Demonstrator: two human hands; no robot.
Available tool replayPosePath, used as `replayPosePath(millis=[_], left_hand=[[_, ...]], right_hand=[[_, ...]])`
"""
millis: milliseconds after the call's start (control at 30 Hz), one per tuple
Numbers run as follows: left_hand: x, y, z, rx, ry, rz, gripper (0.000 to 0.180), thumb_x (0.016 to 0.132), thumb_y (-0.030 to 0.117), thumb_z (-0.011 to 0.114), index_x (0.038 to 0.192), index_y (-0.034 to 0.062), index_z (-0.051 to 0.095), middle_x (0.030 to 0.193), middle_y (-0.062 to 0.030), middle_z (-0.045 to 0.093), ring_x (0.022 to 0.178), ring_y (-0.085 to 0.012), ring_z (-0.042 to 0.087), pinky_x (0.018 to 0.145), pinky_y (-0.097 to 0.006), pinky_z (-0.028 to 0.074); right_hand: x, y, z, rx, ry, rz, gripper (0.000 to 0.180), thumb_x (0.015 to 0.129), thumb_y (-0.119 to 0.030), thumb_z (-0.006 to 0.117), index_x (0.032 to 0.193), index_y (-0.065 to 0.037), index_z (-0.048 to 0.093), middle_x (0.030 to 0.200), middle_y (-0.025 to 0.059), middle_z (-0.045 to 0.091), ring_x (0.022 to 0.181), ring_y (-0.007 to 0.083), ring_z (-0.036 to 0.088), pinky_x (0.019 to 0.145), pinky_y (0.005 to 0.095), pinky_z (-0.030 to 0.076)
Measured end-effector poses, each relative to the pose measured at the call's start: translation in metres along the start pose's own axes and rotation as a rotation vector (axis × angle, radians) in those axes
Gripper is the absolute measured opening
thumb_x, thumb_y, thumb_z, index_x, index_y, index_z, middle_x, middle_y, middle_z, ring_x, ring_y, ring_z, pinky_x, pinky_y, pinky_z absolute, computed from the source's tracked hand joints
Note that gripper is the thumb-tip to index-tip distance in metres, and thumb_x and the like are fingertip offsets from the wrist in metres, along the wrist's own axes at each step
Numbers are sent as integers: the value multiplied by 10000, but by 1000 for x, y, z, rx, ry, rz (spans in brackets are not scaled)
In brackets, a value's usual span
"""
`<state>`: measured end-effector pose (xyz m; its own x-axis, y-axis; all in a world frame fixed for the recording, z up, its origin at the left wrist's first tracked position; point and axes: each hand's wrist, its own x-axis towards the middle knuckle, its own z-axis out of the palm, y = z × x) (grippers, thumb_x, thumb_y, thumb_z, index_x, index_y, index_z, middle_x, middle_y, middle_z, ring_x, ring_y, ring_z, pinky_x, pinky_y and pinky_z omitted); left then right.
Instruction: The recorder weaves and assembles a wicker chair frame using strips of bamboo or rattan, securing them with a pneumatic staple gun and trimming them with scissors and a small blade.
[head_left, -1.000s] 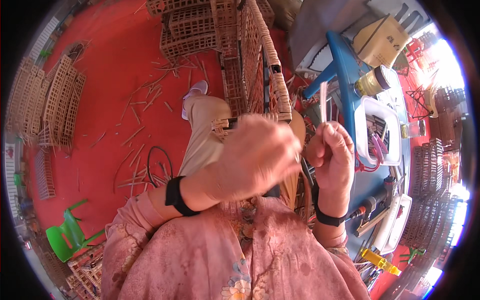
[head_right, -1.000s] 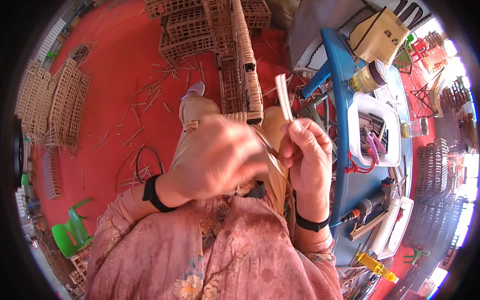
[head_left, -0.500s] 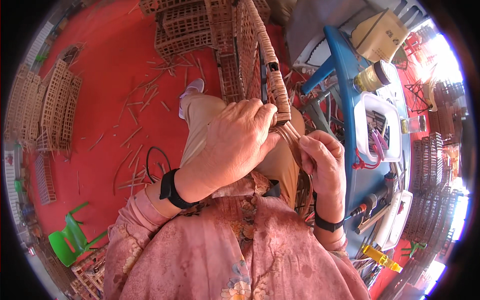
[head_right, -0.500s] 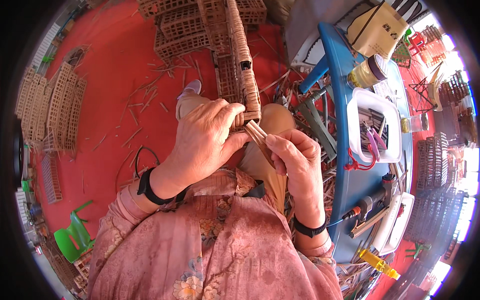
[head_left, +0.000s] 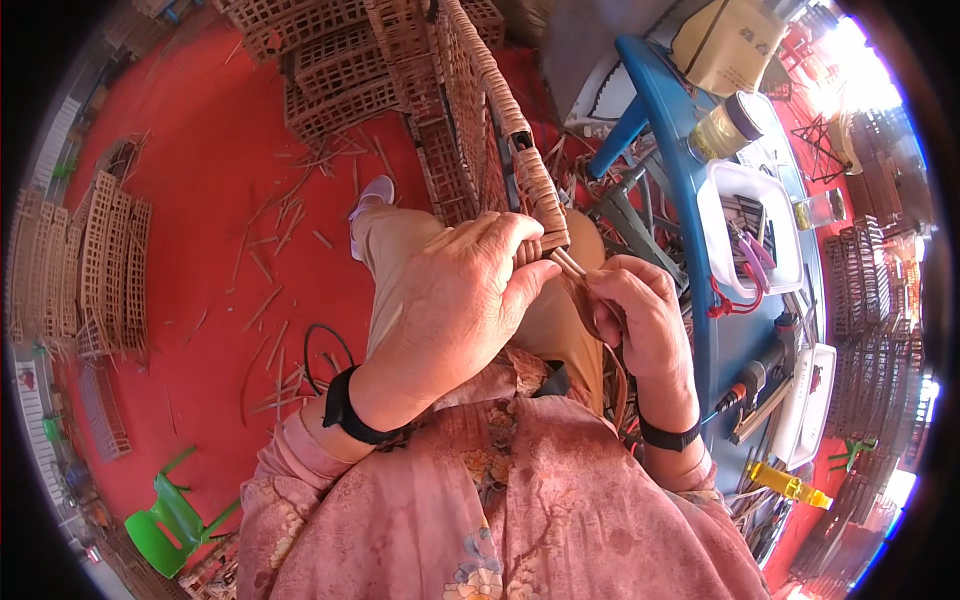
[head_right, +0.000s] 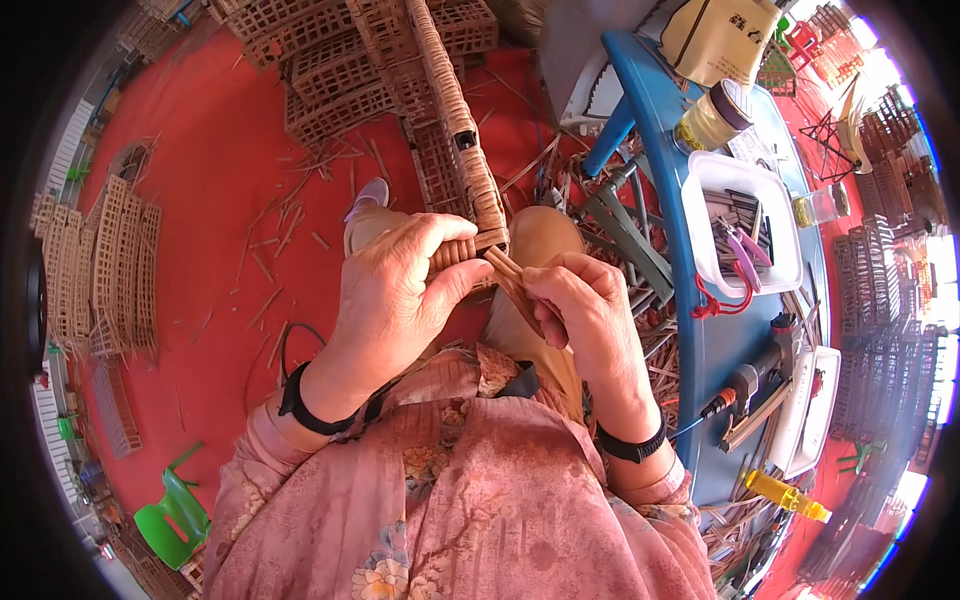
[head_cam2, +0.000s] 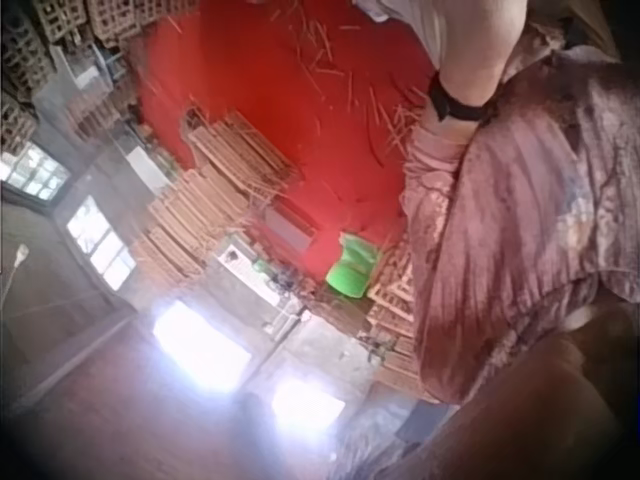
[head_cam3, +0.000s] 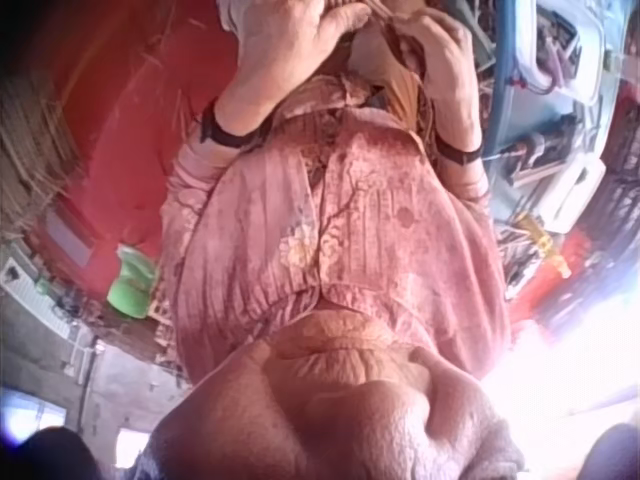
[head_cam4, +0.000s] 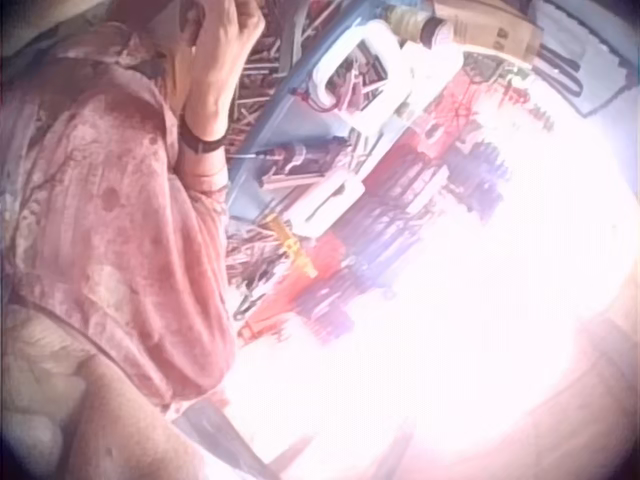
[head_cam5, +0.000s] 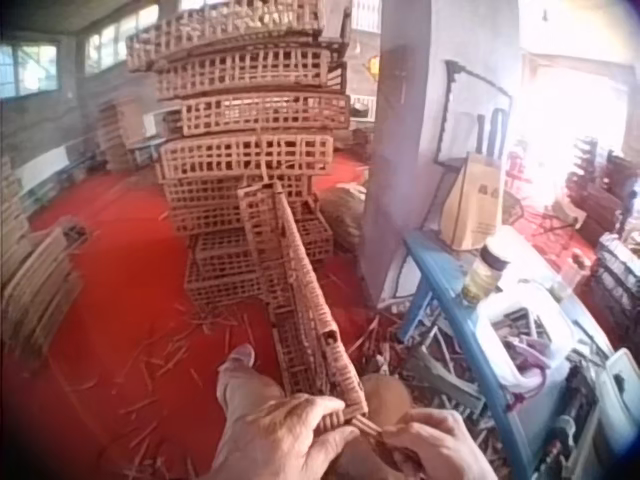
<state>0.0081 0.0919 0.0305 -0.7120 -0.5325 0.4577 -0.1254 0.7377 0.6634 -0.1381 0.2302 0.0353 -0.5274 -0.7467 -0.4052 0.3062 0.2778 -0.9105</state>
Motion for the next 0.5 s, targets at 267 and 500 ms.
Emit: replayPosePath(millis=[267, 500], left_hand=[[1, -1, 3, 19, 4, -33, 224, 820, 129, 792, 990, 60, 663, 780, -68, 659, 678, -199, 644, 616, -329, 504], [1, 1, 4, 85, 29, -2, 196, 817, 139, 789, 957, 75, 667, 761, -51, 652, 688, -222, 637, 623, -349, 490]], right_hand=[[-1, 1, 4, 34, 16, 14, 259, 904, -212, 652, 707, -47, 612, 611, -17, 534, 469, 47, 458, 444, 212, 321], [2, -3, 9, -13, 28, 29, 265, 920, -218, 664, 716, -53, 624, 604, -35, 522, 483, 20, 428, 436, 204, 281]])
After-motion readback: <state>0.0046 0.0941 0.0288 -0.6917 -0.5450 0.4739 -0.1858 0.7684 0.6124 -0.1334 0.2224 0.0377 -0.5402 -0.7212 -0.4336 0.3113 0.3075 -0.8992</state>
